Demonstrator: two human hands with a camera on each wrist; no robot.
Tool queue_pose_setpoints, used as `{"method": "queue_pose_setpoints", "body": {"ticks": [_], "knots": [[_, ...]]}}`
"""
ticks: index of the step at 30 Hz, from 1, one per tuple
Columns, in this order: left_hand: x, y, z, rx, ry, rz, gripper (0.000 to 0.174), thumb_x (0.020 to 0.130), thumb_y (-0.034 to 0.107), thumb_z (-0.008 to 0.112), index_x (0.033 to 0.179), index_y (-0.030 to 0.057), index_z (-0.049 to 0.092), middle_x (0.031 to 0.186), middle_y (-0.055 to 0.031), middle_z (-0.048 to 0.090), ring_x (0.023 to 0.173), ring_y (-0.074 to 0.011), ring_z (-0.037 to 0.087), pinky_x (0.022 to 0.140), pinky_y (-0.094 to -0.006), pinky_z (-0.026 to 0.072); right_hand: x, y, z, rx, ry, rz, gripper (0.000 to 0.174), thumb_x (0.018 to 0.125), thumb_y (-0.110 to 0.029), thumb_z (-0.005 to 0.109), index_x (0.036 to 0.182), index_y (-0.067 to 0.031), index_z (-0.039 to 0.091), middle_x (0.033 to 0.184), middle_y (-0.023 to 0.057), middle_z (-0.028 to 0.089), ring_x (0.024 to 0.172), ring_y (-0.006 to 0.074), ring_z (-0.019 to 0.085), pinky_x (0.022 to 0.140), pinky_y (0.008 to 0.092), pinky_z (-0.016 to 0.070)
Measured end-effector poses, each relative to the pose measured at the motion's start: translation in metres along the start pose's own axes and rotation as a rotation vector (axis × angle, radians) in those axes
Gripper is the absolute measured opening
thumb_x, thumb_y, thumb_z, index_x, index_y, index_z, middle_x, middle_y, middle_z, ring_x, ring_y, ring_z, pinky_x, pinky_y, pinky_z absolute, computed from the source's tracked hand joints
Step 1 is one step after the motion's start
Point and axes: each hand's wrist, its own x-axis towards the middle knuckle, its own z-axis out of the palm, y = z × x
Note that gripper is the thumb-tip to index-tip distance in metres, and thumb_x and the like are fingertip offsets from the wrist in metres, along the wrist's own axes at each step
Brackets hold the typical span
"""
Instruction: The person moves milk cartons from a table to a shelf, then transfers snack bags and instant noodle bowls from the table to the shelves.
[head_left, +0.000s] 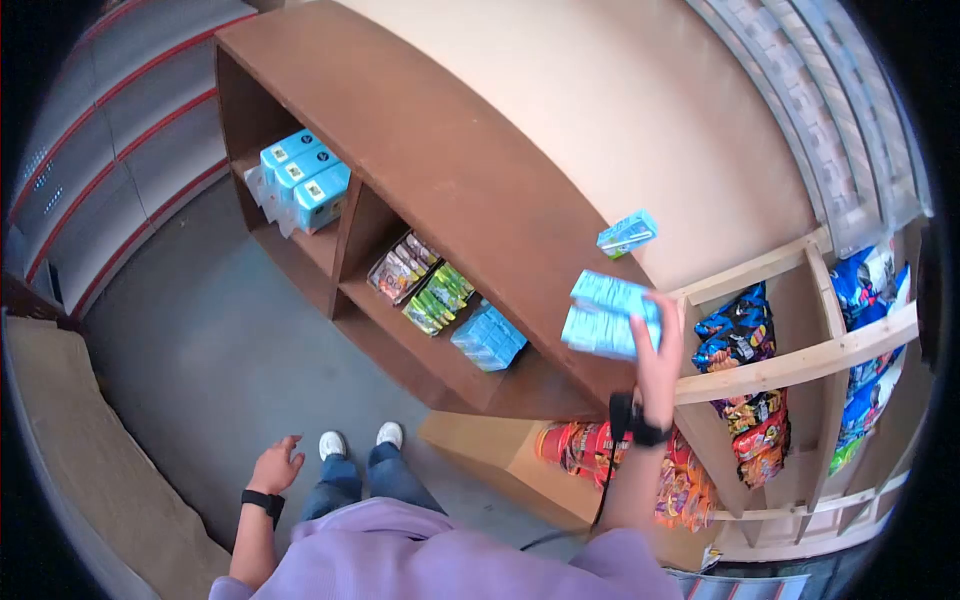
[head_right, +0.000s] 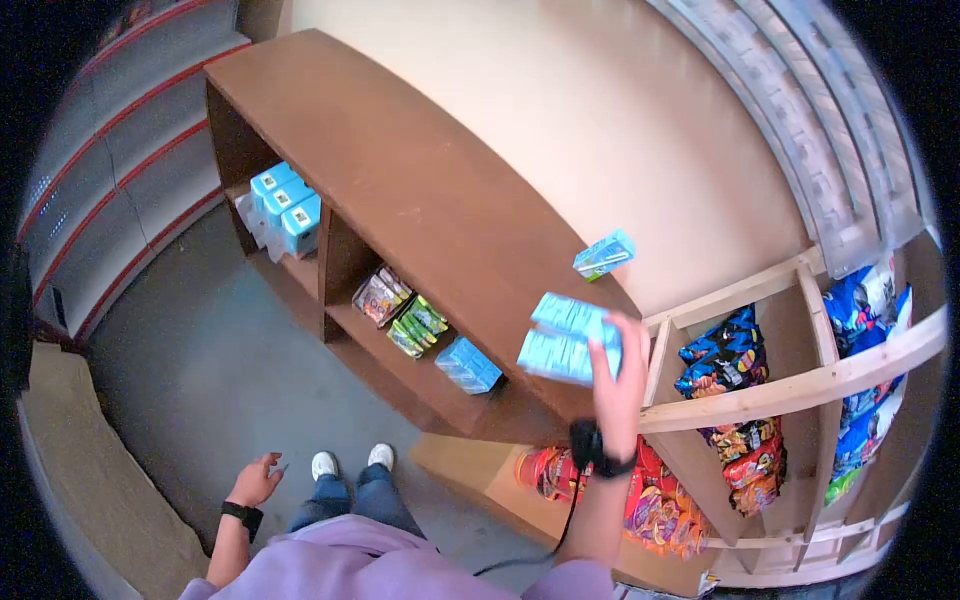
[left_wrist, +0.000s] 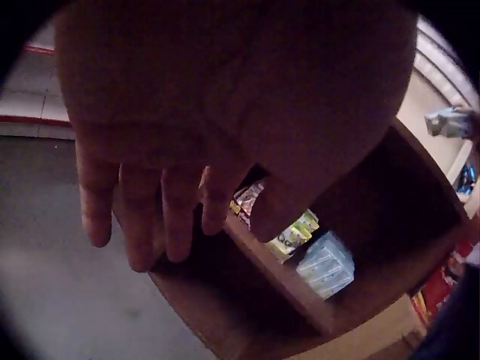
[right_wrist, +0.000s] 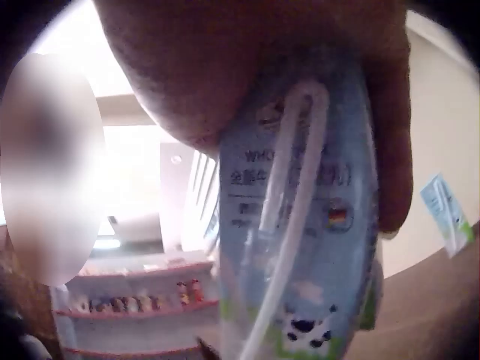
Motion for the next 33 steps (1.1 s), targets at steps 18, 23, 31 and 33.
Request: {"method": "queue_pose_setpoints", "body": {"ticks": [18,23,31,33], "knots": [[-0.065,-0.05,0.049,0.033,-0.078,-0.229,0.039,0.082,0.022,0.057,0.118,0.0084,0.053,0.108,-0.0179,0.061,0.099,-0.0341,0.059,0.084,-0.0424,0.0478,-0.182,0.165,0.35,-0.092,-0.508,0.443,0.028,0.081,-0.018,0.063,0.107,-0.0124,0.054,0.108,0.0158,0.052,0.102,0.0376,0.052,0.086,0.0438,0.0434],[-0.084,-0.051,0.053,0.016,-0.086,-0.368,0.039,0.082,0.021,0.056,0.118,0.0074,0.053,0.107,-0.018,0.061,0.099,-0.0342,0.058,0.086,-0.042,0.0472,-0.179,0.182,0.385,-0.062,-0.45,0.464,0.03,0.081,-0.016,0.063,0.109,-0.0123,0.054,0.115,0.0158,0.049,0.107,0.0379,0.05,0.088,0.0445,0.0429],[-0.06,-0.02,0.066,-0.057,-0.118,-0.291,0.038,0.084,0.022,0.056,0.119,0.0072,0.053,0.108,-0.0175,0.061,0.101,-0.0339,0.058,0.087,-0.0411,0.0465,-0.186,0.175,0.385,-0.073,-0.466,0.375,0.081,0.078,-0.016,0.066,0.144,-0.0288,0.021,0.131,0.0328,0.029,0.11,0.0482,0.047,0.087,0.0486,0.0459],[-0.055,-0.016,0.064,-0.084,-0.12,-0.287,0.037,0.084,0.022,0.056,0.119,0.0072,0.053,0.108,-0.0174,0.061,0.102,-0.0337,0.058,0.087,-0.041,0.0465,-0.19,0.168,0.364,-0.092,-0.401,0.389,0.085,0.078,-0.016,0.067,0.145,-0.0279,0.016,0.134,0.0283,0.03,0.111,0.0464,0.047,0.087,0.0495,0.0462]]}}
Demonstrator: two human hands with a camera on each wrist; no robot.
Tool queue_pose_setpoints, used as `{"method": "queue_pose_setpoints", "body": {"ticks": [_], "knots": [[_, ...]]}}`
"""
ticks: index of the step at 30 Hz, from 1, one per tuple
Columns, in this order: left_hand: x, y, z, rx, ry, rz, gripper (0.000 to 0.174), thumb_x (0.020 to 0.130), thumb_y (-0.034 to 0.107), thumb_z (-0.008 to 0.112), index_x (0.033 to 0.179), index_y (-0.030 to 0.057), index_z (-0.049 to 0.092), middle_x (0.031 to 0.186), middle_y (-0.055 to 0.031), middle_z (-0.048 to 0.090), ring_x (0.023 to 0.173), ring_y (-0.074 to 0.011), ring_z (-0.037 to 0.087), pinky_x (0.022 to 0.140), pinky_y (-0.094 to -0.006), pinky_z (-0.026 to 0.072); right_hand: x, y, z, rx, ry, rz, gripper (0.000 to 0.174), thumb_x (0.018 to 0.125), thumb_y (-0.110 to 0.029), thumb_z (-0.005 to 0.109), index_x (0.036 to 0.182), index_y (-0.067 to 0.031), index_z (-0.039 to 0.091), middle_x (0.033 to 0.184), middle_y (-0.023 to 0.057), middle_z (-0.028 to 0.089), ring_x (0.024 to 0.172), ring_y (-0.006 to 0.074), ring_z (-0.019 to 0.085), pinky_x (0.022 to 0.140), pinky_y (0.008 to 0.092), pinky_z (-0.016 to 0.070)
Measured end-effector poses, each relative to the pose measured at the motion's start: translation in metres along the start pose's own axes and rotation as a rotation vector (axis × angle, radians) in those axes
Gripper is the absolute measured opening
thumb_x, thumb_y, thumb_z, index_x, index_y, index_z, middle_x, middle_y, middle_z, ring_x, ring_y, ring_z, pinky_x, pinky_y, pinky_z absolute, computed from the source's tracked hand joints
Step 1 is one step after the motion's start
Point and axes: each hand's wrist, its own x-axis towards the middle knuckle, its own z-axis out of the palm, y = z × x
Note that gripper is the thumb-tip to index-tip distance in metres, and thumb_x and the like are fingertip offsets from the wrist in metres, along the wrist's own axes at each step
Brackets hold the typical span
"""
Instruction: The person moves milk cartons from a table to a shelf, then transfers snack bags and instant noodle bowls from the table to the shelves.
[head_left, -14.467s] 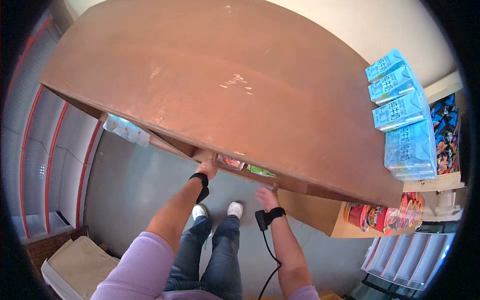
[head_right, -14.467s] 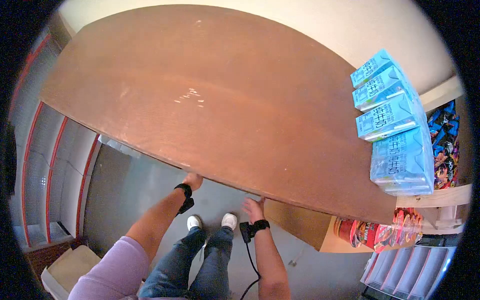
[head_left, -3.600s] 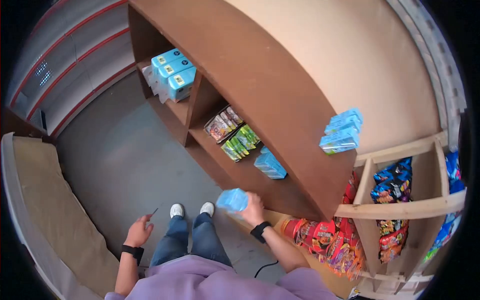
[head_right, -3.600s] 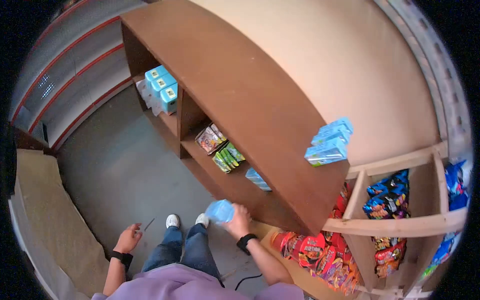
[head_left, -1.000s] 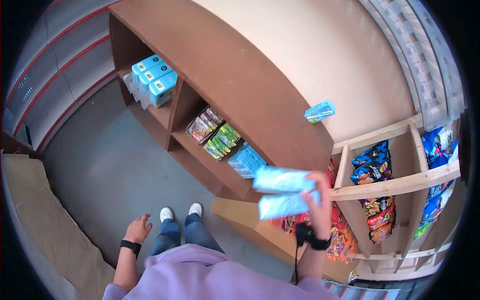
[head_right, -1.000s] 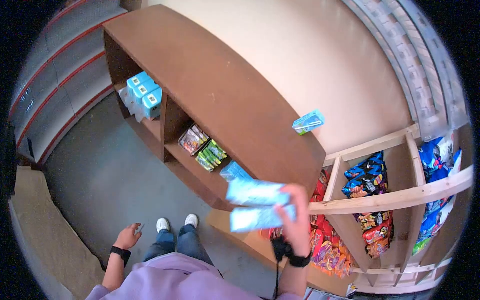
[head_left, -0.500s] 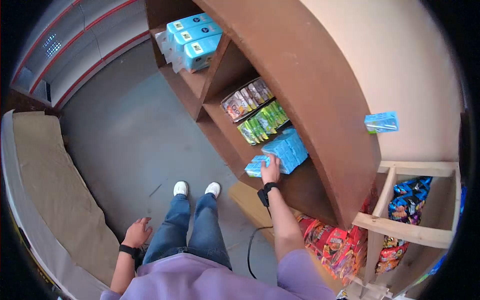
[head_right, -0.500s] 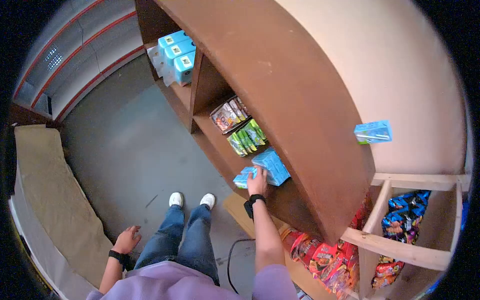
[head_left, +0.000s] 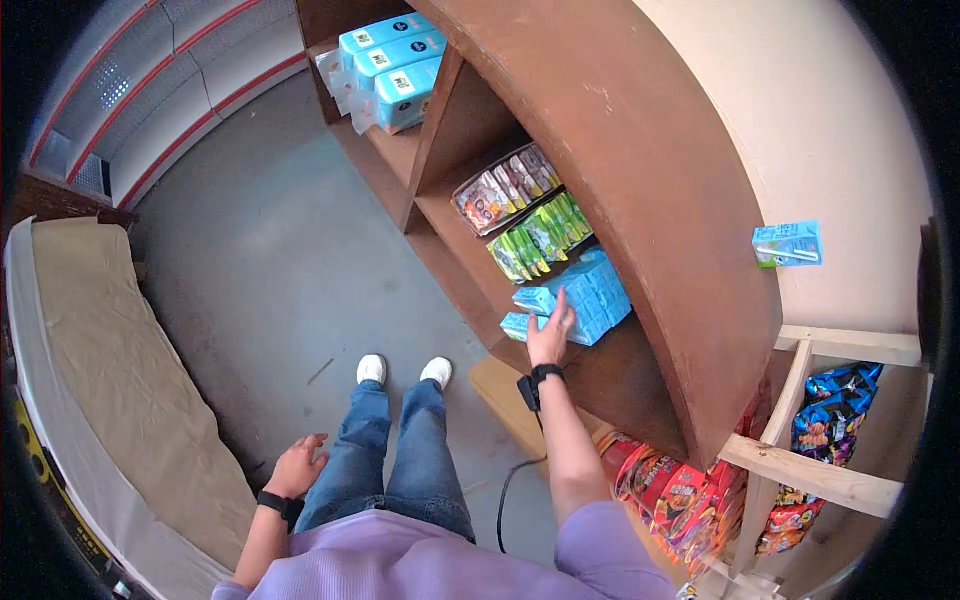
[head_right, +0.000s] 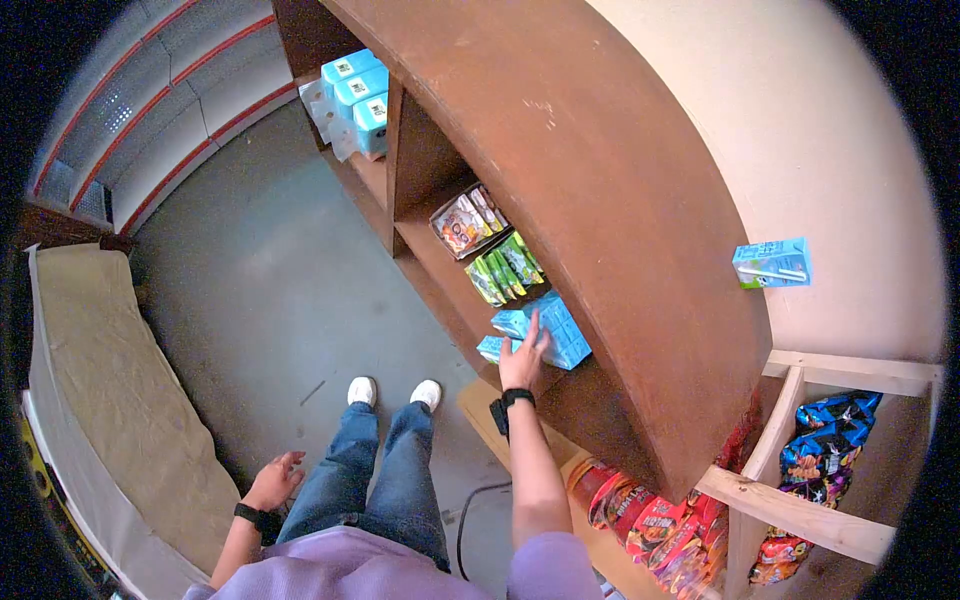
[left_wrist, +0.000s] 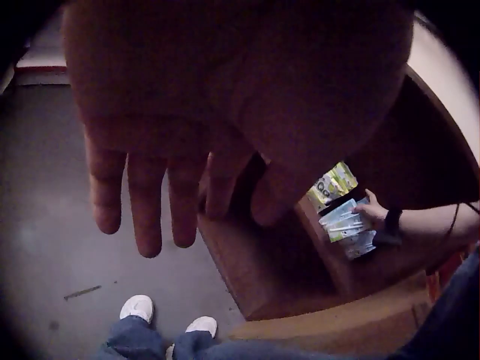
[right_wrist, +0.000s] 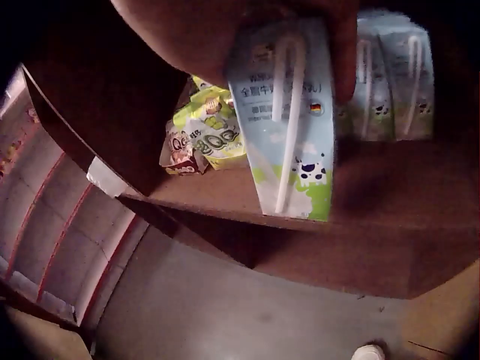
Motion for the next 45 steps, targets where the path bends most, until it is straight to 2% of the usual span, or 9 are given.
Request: {"method": "queue_pose_setpoints", "body": {"ticks": [7,15,20,25,33,36,38,42,45], "knots": [[0.005,-0.005,0.0,0.06,-0.017,-0.01,0.037,0.084,0.022,0.055,0.119,0.0087,0.053,0.108,-0.0177,0.061,0.102,-0.0345,0.057,0.087,-0.0422,0.0462,-0.004,0.034,-0.013,-0.103,0.075,0.146,0.072,0.077,-0.02,0.07,0.136,-0.0164,0.028,0.116,0.021,0.041,0.101,0.0426,0.052,0.079,0.0506,0.0484],[0.009,-0.003,-0.007,0.065,0.011,0.0,0.038,0.083,0.023,0.055,0.119,0.0088,0.053,0.108,-0.0169,0.061,0.101,-0.0352,0.058,0.087,-0.0427,0.0466,-0.011,0.049,-0.001,-0.216,0.042,-0.001,0.082,0.069,-0.026,0.078,0.135,-0.0153,0.03,0.124,0.0208,0.037,0.108,0.0417,0.048,0.083,0.0498,0.0475],[0.012,-0.007,-0.003,0.073,0.008,0.007,0.037,0.084,0.023,0.055,0.118,0.0088,0.053,0.107,-0.0162,0.061,0.101,-0.0345,0.058,0.086,-0.0427,0.0468,-0.008,0.053,-0.006,-0.127,-0.174,0.183,0.07,0.072,-0.018,0.074,0.129,-0.0108,0.033,0.129,0.0224,0.04,0.113,0.0419,0.046,0.088,0.0483,0.0447],[0.015,-0.005,-0.003,0.066,-0.002,0.01,0.037,0.084,0.023,0.054,0.118,0.009,0.053,0.108,-0.0159,0.061,0.101,-0.0342,0.058,0.086,-0.0425,0.0469,0.001,0.063,0.001,-0.264,-0.216,0.148,0.053,0.079,-0.02,0.068,0.121,-0.0079,0.037,0.087,0.0233,0.064,0.085,0.0427,0.061,0.07,0.0514,0.0468],[0.016,0.006,-0.016,0.084,-0.006,0.0,0.037,0.084,0.023,0.055,0.118,0.0089,0.054,0.108,-0.0151,0.061,0.101,-0.0329,0.058,0.086,-0.0411,0.0472,0.005,0.045,-0.021,-0.234,-0.284,0.331,0.062,0.077,-0.023,0.07,0.126,-0.0089,0.034,0.095,0.0243,0.063,0.09,0.042,0.06,0.074,0.0499,0.0476],[0.021,0.011,-0.023,0.1,0.022,0.047,0.037,0.083,0.023,0.055,0.117,0.0087,0.054,0.108,-0.0149,0.062,0.101,-0.0323,0.058,0.086,-0.0408,0.0473,-0.006,0.01,-0.063,-0.135,-0.33,0.143,0.077,0.075,-0.025,0.072,0.135,-0.0059,0.027,0.102,0.0254,0.061,0.094,0.0404,0.06,0.077,0.0476,0.0476],[0.027,0.012,-0.025,0.098,0.042,0.103,0.036,0.083,0.023,0.056,0.117,0.0087,0.055,0.107,-0.015,0.062,0.101,-0.0319,0.058,0.086,-0.0408,0.0473,-0.021,-0.045,-0.118,-0.071,-0.585,0.031,0.061,0.081,-0.029,0.064,0.129,-0.001,0.039,0.1,0.0233,0.062,0.091,0.0378,0.061,0.077,0.0451,0.0487],[0.04,0.029,-0.034,0.11,0.027,0.142,0.037,0.082,0.024,0.056,0.117,0.0088,0.055,0.107,-0.0144,0.062,0.101,-0.0315,0.059,0.086,-0.0405,0.0474,-0.052,-0.167,-0.289,0.06,-0.271,-0.553,0.035,0.083,-0.031,0.063,0.111,-0.01,0.06,0.103,0.0125,0.063,0.096,0.0312,0.06,0.082,0.0396,0.0488],[0.049,0.043,-0.038,0.135,0.039,0.178,0.038,0.082,0.024,0.057,0.118,0.0088,0.054,0.107,-0.0146,0.062,0.101,-0.0317,0.059,0.086,-0.0408,0.0474,0.0,-0.183,-0.391,0.127,0.231,-0.359,0.032,0.08,-0.015,0.063,0.109,-0.0034,0.059,0.104,0.015,0.062,0.099,0.03,0.057,0.088,0.0382,0.0446]]}}
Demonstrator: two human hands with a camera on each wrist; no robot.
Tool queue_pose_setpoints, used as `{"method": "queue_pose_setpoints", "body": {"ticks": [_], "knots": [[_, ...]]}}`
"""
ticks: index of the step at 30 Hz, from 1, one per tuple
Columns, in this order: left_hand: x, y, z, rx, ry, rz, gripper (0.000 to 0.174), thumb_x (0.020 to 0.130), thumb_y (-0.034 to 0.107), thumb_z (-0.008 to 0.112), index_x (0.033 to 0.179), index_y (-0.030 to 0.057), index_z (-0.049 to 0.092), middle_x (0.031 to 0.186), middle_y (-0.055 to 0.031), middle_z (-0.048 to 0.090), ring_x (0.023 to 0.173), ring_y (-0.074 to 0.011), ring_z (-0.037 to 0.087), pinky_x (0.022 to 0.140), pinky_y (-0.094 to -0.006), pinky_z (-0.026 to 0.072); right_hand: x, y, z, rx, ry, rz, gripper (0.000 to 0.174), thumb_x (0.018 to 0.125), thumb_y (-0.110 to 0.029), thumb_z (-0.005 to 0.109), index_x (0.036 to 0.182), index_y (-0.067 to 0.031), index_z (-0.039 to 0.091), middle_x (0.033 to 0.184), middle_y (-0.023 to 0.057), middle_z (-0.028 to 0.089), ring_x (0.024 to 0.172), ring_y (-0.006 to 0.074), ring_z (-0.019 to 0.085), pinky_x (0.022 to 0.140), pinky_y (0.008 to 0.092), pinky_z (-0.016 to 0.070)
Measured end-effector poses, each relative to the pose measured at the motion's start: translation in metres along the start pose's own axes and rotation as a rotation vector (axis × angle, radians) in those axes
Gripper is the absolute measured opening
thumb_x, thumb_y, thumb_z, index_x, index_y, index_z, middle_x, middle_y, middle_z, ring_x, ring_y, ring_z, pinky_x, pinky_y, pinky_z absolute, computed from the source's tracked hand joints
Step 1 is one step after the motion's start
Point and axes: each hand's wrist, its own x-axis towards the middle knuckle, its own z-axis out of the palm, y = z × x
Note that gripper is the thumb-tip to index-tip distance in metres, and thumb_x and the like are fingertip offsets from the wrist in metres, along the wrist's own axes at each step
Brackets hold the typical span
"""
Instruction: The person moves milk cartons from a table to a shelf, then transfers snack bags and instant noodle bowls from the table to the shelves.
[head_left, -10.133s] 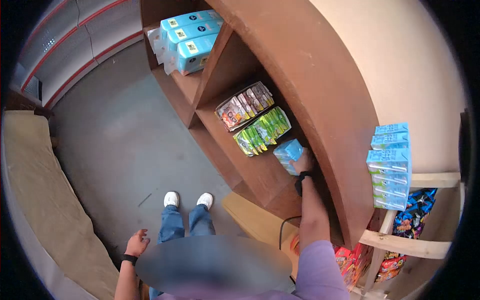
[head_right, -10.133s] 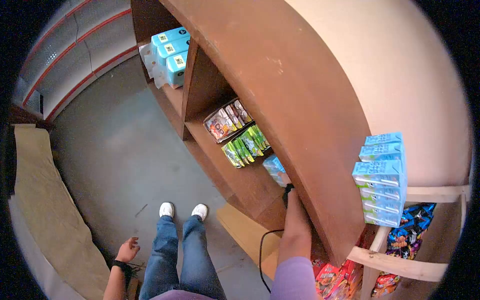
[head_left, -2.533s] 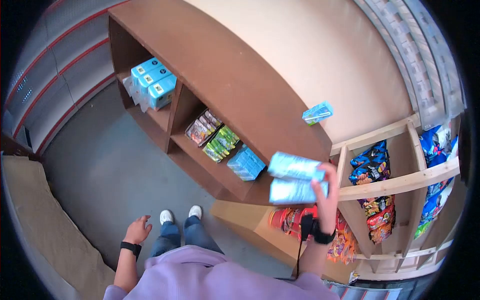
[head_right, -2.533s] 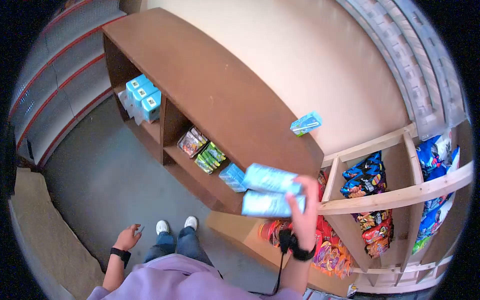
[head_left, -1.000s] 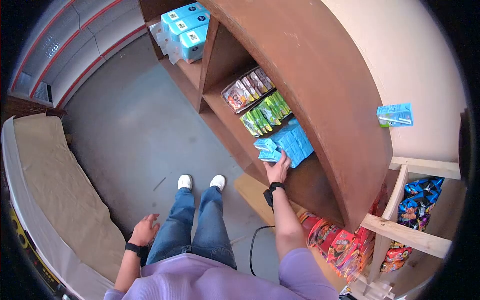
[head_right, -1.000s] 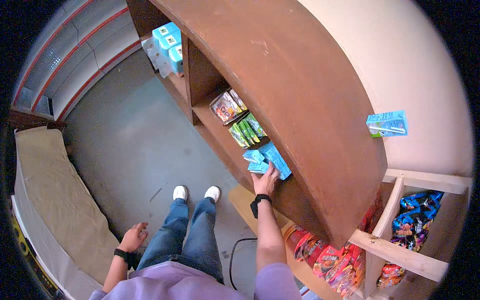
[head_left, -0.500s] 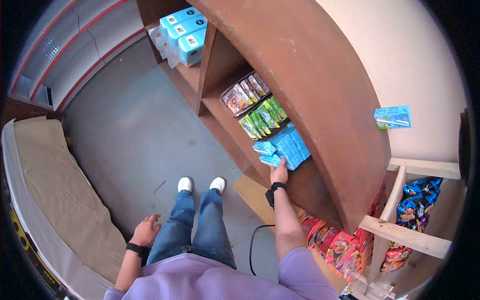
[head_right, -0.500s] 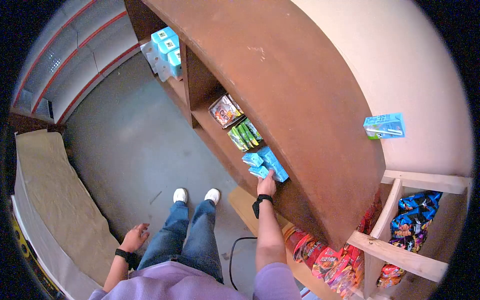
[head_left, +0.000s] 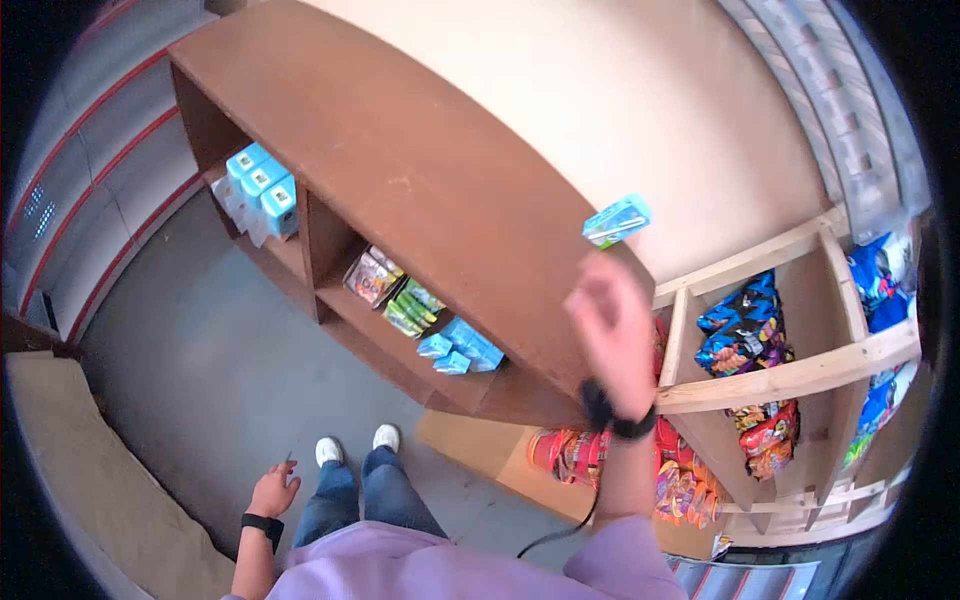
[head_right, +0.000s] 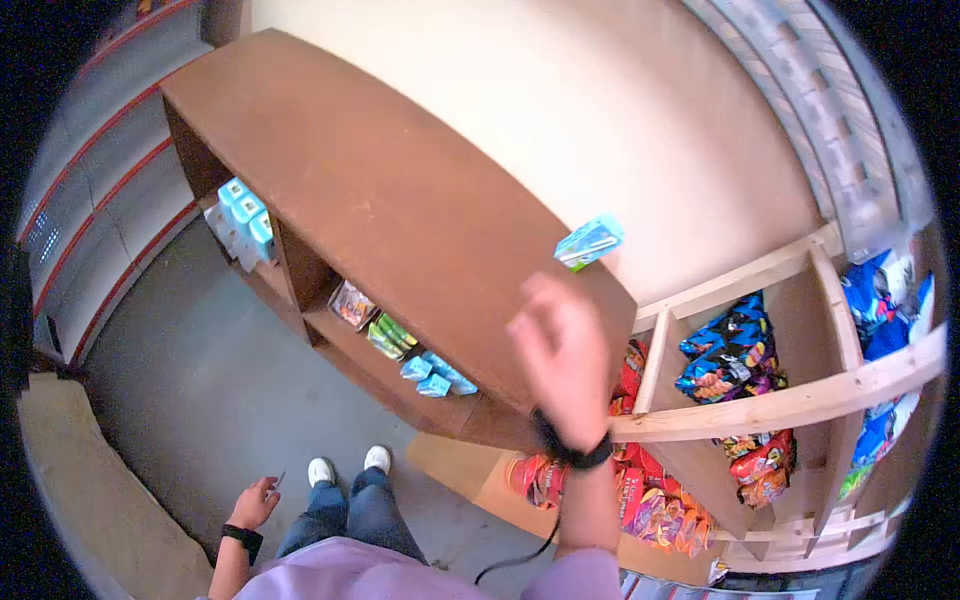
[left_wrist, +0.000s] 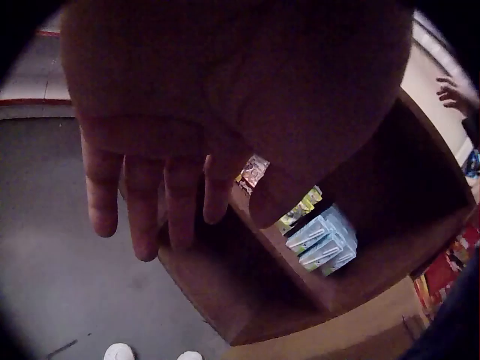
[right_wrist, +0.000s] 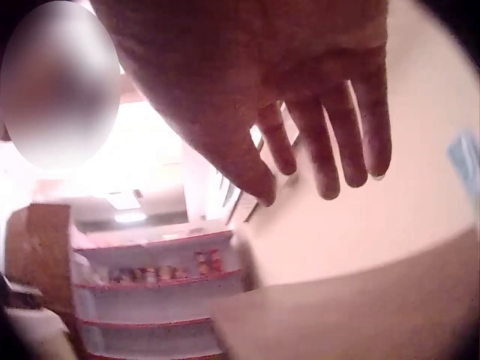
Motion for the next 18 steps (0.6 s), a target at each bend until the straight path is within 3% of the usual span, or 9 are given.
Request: {"method": "queue_pose_setpoints", "body": {"ticks": [2,5,7,9,10,13,15,16,18], "knots": [[0.005,0.007,-0.003,0.019,0.025,0.019,0.039,0.083,0.024,0.057,0.118,0.0087,0.054,0.108,-0.0147,0.062,0.101,-0.0319,0.059,0.086,-0.041,0.0474,0.062,0.057,-0.025,-0.354,0.129,-0.148,0.047,0.077,-0.013,0.066,0.12,-0.0037,0.051,0.118,0.0165,0.052,0.112,0.0332,0.049,0.092,0.04,0.0427],[0.003,0.007,-0.002,-0.018,0.056,0.025,0.039,0.083,0.024,0.057,0.118,0.0086,0.054,0.108,-0.0148,0.062,0.1,-0.0321,0.059,0.086,-0.0411,0.0475,0.132,0.166,-0.022,-0.519,0.061,0.0,0.079,0.064,-0.014,0.076,0.135,-0.014,0.04,0.132,0.0209,0.038,0.123,0.0374,0.038,0.1,0.0412,0.0374],[-0.003,0.002,0.002,-0.055,0.071,0.023,0.038,0.083,0.024,0.057,0.118,0.0088,0.054,0.107,-0.0151,0.062,0.1,-0.0329,0.059,0.086,-0.0416,0.0474,0.15,0.178,-0.014,-0.605,0.086,0.021,0.076,0.063,-0.013,0.076,0.131,-0.0147,0.043,0.127,0.0205,0.044,0.119,0.037,0.044,0.097,0.0414,0.0409],[-0.007,-0.011,0.01,-0.055,0.063,-0.005,0.039,0.083,0.024,0.057,0.118,0.0088,0.053,0.107,-0.0153,0.062,0.1,-0.0332,0.059,0.086,-0.0419,0.0473,0.16,0.2,-0.009,-0.403,-0.115,0.115,0.068,0.062,-0.012,0.076,0.123,-0.0117,0.047,0.115,0.0192,0.052,0.11,0.0361,0.051,0.092,0.0413,0.044],[-0.011,-0.017,0.012,-0.053,0.059,-0.017,0.039,0.083,0.024,0.057,0.118,0.0087,0.053,0.106,-0.0156,0.062,0.1,-0.0336,0.059,0.086,-0.0422,0.0472,0.155,0.197,-0.009,-0.405,-0.07,0.038,0.056,0.061,-0.011,0.076,0.111,-0.0076,0.051,0.101,0.0174,0.057,0.099,0.0351,0.056,0.086,0.041,0.0459],[-0.025,-0.017,0.011,-0.008,0.061,-0.02,0.039,0.083,0.024,0.057,0.119,0.0086,0.053,0.106,-0.016,0.063,0.099,-0.0344,0.059,0.086,-0.0429,0.0472,0.105,0.137,-0.018,-0.254,0.031,-0.088,0.042,0.065,-0.009,0.075,0.101,-0.0026,0.055,0.095,0.0156,0.059,0.092,0.0319,0.057,0.082,0.0365,0.0455],[-0.026,-0.017,0.011,-0.035,0.056,-0.027,0.039,0.083,0.024,0.057,0.119,0.0085,0.052,0.106,-0.016,0.063,0.099,-0.0343,0.059,0.086,-0.0428,0.0473,0.052,0.091,-0.028,0.063,0.128,0.039,0.039,0.074,-0.01,0.074,0.106,-0.0025,0.053,0.097,0.0071,0.059,0.092,0.0171,0.055,0.083,0.03,0.0451],[-0.029,-0.018,0.011,-0.042,0.051,-0.017,0.039,0.083,0.024,0.056,0.119,0.0084,0.052,0.107,-0.0161,0.062,0.099,-0.0342,0.059,0.086,-0.0428,0.0474,0.022,0.064,-0.033,0.094,0.182,0.067,0.036,0.077,-0.008,0.071,0.106,-0.0028,0.051,0.096,0.005,0.058,0.092,0.0156,0.054,0.082,0.0294,0.0454],[-0.024,-0.023,0.015,-0.032,0.02,-0.027,0.039,0.083,0.024,0.056,0.119,0.0085,0.053,0.107,-0.0162,0.062,0.1,-0.0339,0.059,0.086,-0.0425,0.0476,-0.035,0.021,-0.034,0.36,0.045,0.215,0.044,0.072,-0.017,0.077,0.103,-0.0043,0.049,0.096,0.0054,0.057,0.091,0.0157,0.055,0.079,0.0314,0.0472]]}}
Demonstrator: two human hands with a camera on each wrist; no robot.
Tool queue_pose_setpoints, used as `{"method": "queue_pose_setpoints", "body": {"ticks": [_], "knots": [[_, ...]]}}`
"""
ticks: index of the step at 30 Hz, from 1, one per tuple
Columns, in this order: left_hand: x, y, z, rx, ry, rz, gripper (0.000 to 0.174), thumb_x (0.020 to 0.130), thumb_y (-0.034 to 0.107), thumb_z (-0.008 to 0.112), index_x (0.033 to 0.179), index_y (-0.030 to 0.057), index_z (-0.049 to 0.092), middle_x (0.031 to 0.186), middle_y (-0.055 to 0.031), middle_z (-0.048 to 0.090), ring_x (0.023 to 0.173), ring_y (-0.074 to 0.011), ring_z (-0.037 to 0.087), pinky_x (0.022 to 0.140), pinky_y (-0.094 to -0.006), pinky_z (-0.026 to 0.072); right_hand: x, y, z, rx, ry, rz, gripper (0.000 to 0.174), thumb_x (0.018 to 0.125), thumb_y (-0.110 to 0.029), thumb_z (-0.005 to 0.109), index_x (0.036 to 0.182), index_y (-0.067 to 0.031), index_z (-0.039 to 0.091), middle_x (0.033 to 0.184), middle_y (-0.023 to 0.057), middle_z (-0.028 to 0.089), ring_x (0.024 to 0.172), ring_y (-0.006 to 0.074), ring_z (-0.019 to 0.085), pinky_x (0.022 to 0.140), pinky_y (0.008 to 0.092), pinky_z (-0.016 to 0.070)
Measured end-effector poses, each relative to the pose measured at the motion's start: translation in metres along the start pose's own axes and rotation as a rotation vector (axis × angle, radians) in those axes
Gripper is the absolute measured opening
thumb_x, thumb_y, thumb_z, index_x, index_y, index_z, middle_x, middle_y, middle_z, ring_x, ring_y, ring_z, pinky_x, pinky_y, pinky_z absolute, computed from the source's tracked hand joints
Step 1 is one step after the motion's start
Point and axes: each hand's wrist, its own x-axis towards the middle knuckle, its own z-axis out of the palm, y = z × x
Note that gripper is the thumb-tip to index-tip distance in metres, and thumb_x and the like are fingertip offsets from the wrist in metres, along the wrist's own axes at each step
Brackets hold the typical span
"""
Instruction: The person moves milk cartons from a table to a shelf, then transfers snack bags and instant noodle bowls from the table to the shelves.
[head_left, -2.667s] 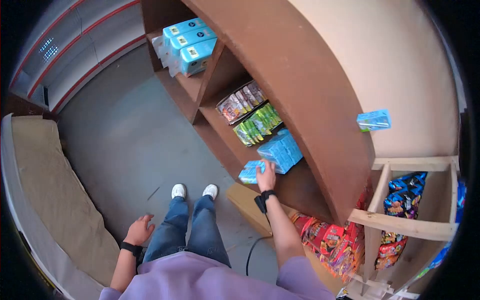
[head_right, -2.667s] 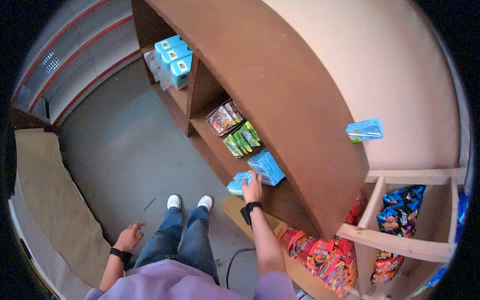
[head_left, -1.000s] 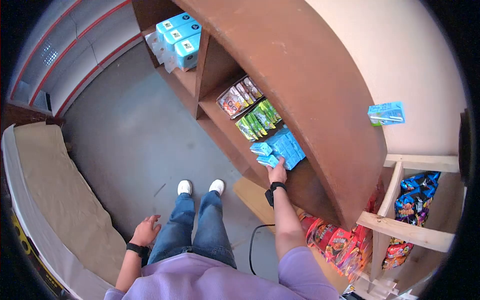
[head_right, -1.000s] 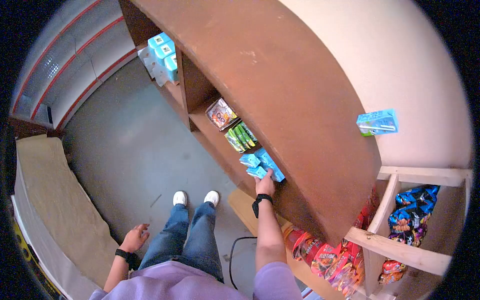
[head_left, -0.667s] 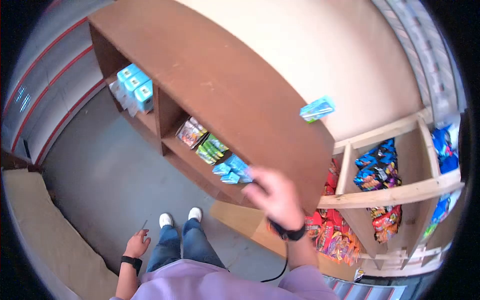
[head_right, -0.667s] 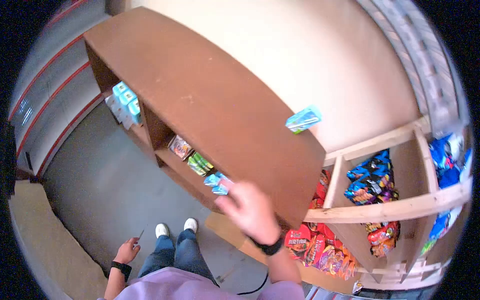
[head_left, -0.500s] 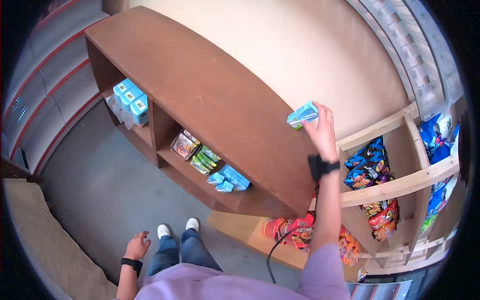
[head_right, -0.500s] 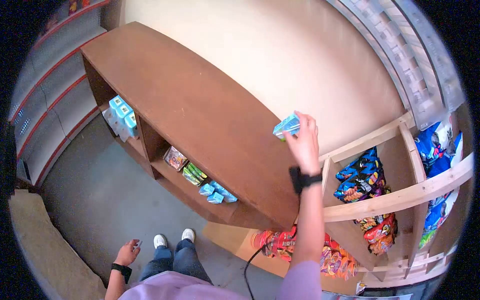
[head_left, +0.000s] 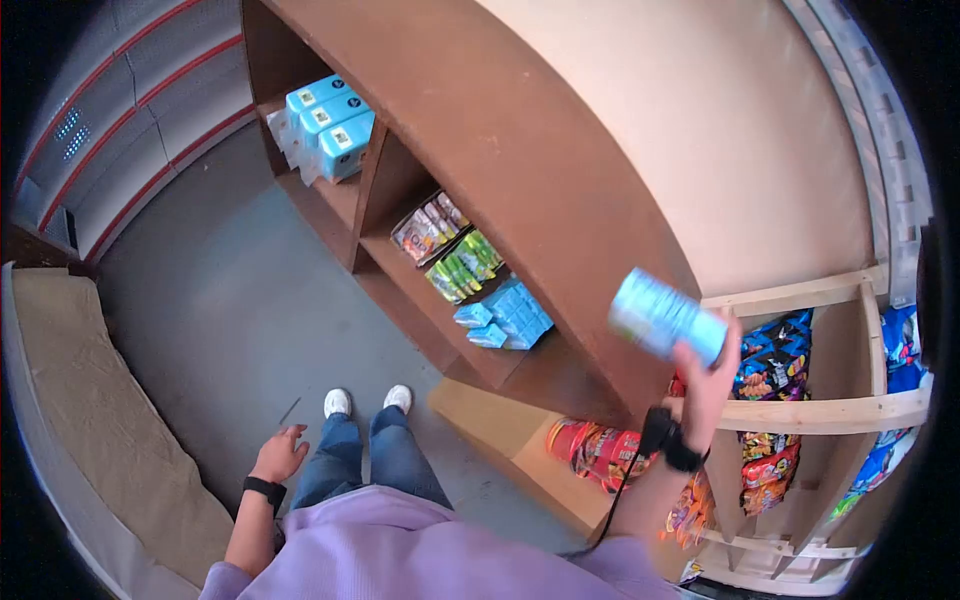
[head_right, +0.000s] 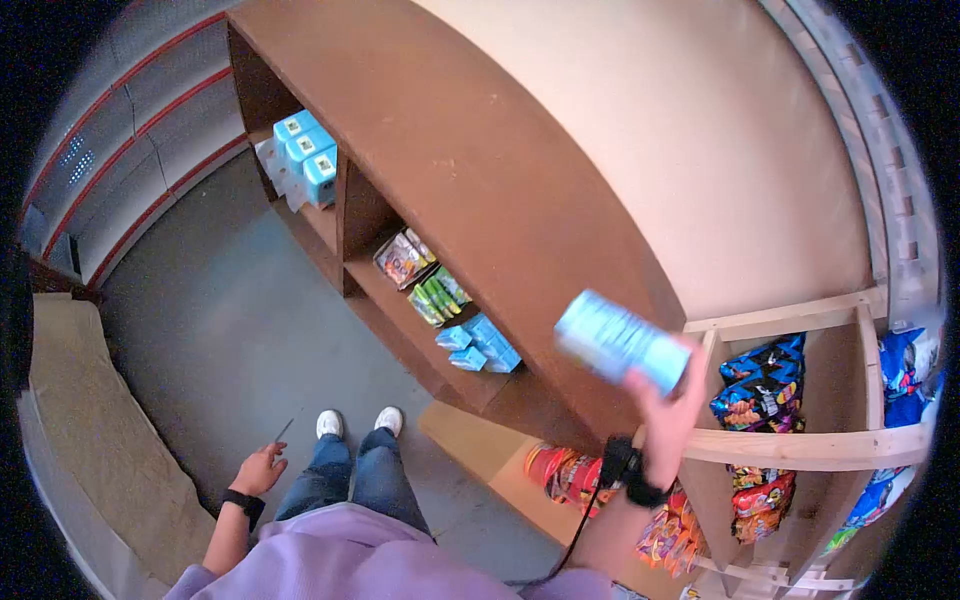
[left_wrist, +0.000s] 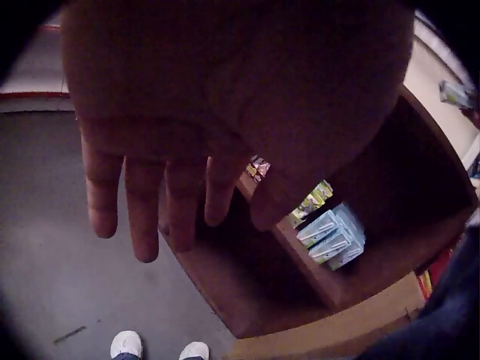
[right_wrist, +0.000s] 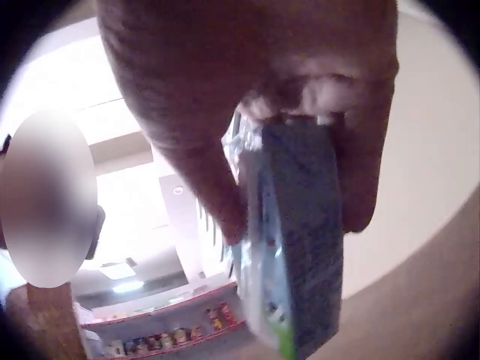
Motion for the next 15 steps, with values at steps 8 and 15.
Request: {"method": "queue_pose_setpoints", "body": {"ticks": [8,15], "knots": [[0.011,0.009,0.006,-0.02,-0.035,0.039,0.037,0.084,0.023,0.056,0.118,0.0097,0.053,0.106,-0.0169,0.062,0.098,-0.0335,0.06,0.085,-0.0421,0.0477,-0.13,0.185,0.15,-0.549,-0.835,0.217,0.037,0.071,-0.026,0.075,0.096,-0.0049,0.057,0.085,0.0207,0.064,0.084,0.0382,0.062,0.071,0.0457,0.0493],[-0.024,-0.028,0.009,-0.008,-0.09,-0.084,0.037,0.083,0.021,0.056,0.117,0.0078,0.053,0.107,-0.017,0.061,0.101,-0.0327,0.058,0.086,-0.041,0.047,-0.08,0.356,0.181,-0.956,-0.543,0.378,0.048,0.072,-0.018,0.073,0.113,-0.0066,0.05,0.102,0.0198,0.062,0.096,0.0366,0.06,0.078,0.0479,0.0492]]}}
